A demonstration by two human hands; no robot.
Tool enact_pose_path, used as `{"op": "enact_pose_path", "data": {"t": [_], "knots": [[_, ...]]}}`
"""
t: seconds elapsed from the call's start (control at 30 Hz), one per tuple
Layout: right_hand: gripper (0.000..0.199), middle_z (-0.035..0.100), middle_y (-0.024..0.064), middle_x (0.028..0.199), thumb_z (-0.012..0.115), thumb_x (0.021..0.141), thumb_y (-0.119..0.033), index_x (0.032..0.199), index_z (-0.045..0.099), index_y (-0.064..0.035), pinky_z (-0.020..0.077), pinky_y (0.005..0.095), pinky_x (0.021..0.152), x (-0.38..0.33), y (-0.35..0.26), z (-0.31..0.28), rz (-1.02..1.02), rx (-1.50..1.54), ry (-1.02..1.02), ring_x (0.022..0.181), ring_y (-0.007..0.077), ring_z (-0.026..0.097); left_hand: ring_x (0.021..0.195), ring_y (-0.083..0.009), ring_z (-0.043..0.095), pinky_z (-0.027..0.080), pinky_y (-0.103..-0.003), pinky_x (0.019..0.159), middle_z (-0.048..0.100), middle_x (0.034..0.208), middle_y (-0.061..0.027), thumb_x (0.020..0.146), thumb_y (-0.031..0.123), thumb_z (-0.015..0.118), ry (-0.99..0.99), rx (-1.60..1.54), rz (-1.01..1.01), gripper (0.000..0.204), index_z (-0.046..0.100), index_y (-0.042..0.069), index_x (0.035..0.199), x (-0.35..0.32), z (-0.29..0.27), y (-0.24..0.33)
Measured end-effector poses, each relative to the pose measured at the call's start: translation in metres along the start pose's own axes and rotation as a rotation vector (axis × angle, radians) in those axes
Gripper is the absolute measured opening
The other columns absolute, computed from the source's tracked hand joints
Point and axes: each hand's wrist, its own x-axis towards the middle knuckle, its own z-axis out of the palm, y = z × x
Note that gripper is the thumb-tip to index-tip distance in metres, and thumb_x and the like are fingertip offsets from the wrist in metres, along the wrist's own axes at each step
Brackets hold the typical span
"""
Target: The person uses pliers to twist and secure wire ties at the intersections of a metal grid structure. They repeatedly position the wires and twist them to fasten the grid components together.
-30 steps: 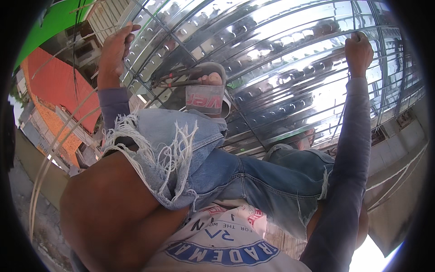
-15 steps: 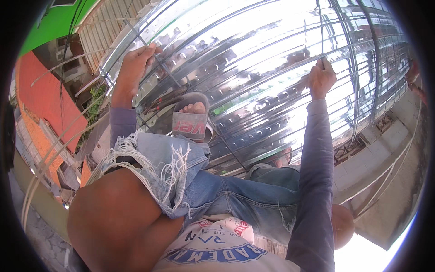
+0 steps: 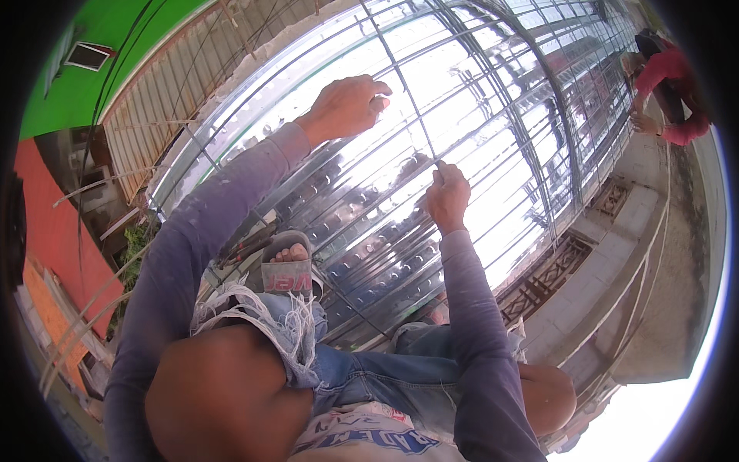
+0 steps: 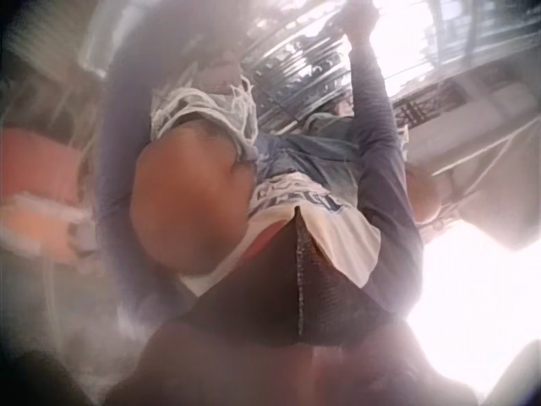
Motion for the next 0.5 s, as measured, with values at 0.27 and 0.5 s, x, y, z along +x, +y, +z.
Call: {"op": "enact_pose_path", "data": {"t": [0.27, 0.5], "knots": [[0.025, 0.065, 0.0079, 0.101, 0.067, 0.092, -0.007, 0.114, 0.079, -0.0072, 0.0533, 0.0447, 0.086, -0.030, -0.024, -0.004, -0.106, -0.135, -0.049, 0.100, 0.0312, 0.062, 0.100, -0.0344, 0.073, 0.056, -0.048, 0.090, 0.073, 0.115, -0.0125, 0.103, 0.032, 0.066, 0.041, 0.233, 0.046, 0.032, 0.075, 0.014, 0.128, 0.025, 0.029, -0.005], [0.021, 0.064, 0.0118, 0.097, 0.066, 0.090, -0.007, 0.108, 0.076, -0.0044, 0.0533, 0.0481, 0.085, -0.060, -0.031, -0.002, -0.090, 0.006, -0.186, 0.099, 0.0347, 0.065, 0.089, -0.0410, 0.074, 0.056, -0.056, 0.078, 0.075, 0.091, -0.0179, 0.096, 0.032, 0.068, -0.146, 0.273, 0.017, 0.023, 0.069, 0.009, 0.103, -0.007, -0.001, 0.007]]}}
